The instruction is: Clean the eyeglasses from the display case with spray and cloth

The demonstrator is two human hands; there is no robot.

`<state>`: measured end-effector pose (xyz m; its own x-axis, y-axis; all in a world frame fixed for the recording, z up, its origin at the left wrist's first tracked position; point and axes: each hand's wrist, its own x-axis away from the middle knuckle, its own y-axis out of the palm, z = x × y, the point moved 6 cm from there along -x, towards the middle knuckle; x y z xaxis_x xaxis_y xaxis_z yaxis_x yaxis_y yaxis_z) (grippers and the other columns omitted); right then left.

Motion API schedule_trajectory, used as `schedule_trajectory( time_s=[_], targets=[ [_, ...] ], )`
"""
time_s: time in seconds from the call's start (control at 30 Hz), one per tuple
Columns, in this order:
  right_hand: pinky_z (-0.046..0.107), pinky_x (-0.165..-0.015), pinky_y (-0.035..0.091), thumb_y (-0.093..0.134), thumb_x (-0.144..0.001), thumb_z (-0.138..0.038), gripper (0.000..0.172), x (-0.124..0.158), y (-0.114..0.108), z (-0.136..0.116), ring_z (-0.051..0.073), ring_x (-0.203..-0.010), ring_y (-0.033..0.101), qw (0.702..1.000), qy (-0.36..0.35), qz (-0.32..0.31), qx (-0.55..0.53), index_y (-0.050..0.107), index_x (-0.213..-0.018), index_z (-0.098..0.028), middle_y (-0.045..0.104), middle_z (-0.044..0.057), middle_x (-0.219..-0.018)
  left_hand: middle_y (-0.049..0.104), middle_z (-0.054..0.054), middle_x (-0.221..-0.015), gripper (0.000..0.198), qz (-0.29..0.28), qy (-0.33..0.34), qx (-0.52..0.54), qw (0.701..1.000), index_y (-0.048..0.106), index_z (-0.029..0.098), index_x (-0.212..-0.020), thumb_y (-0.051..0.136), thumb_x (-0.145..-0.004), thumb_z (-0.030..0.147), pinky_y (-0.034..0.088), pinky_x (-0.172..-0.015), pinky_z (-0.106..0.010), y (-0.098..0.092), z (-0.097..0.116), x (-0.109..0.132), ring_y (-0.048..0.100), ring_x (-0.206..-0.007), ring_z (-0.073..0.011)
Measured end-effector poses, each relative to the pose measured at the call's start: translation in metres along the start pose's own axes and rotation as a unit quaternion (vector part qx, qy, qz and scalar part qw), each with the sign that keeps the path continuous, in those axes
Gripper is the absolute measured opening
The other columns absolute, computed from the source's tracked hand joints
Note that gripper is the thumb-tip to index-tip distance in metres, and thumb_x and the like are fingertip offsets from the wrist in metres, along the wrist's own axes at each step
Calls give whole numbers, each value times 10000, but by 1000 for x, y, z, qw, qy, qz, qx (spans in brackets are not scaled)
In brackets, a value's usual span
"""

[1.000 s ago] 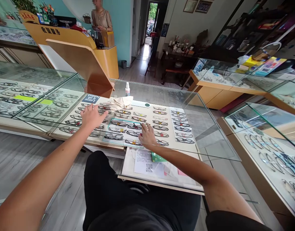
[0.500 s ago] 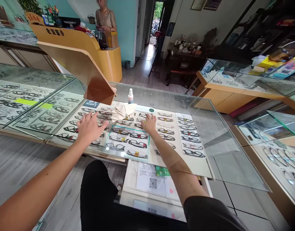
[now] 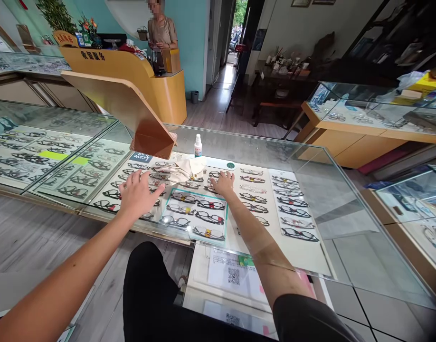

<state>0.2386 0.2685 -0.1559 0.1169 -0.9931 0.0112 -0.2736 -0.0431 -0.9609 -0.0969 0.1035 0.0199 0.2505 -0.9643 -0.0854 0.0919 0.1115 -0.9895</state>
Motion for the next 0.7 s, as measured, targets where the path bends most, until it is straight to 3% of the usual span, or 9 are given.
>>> schedule_trajectory(
  time_s=[0.17, 0.33, 0.53, 0.7],
  targets=[
    [667, -1417, 114, 340, -1154, -603, 775, 11, -12, -10, 463, -1724, 286, 1000, -11, 16, -11, 658, -1584, -41, 434, 232, -1832, 377, -211, -1855, 896, -4, -3, 2, 1000, 502, 174, -1689, 373, -1033, 770, 320, -1330, -670, 1, -1, -2, 312, -1715, -440],
    [632, -1426, 115, 344, -1166, -494, 667, 42, -28, -51, 423, -1727, 295, 996, -54, 69, -21, 650, -1573, -64, 439, 233, -1828, 358, -217, -1863, 923, -13, 1, 6, 1000, 489, 158, -1702, 373, -1029, 779, 312, -1331, -683, 1, 1, -3, 297, -1721, -459],
    [649, -1422, 162, 400, -1164, -444, 557, 99, -31, -111, 418, -1717, 325, 987, -138, 74, -33, 689, -1503, -111, 508, 221, -1781, 389, -222, -1846, 895, 4, 6, 22, 1000, 523, 175, -1681, 393, -1024, 767, 327, -1325, -687, 1, 2, -4, 321, -1711, -470],
    [618, -1426, 217, 537, -1135, -426, 513, 162, -27, -142, 419, -1700, 356, 976, -212, 21, -40, 677, -1491, -84, 532, 232, -1755, 401, -239, -1835, 910, 22, 18, 28, 999, 537, 153, -1674, 393, -1017, 767, 328, -1327, -677, 2, 2, -7, 339, -1703, -471]
  ],
)
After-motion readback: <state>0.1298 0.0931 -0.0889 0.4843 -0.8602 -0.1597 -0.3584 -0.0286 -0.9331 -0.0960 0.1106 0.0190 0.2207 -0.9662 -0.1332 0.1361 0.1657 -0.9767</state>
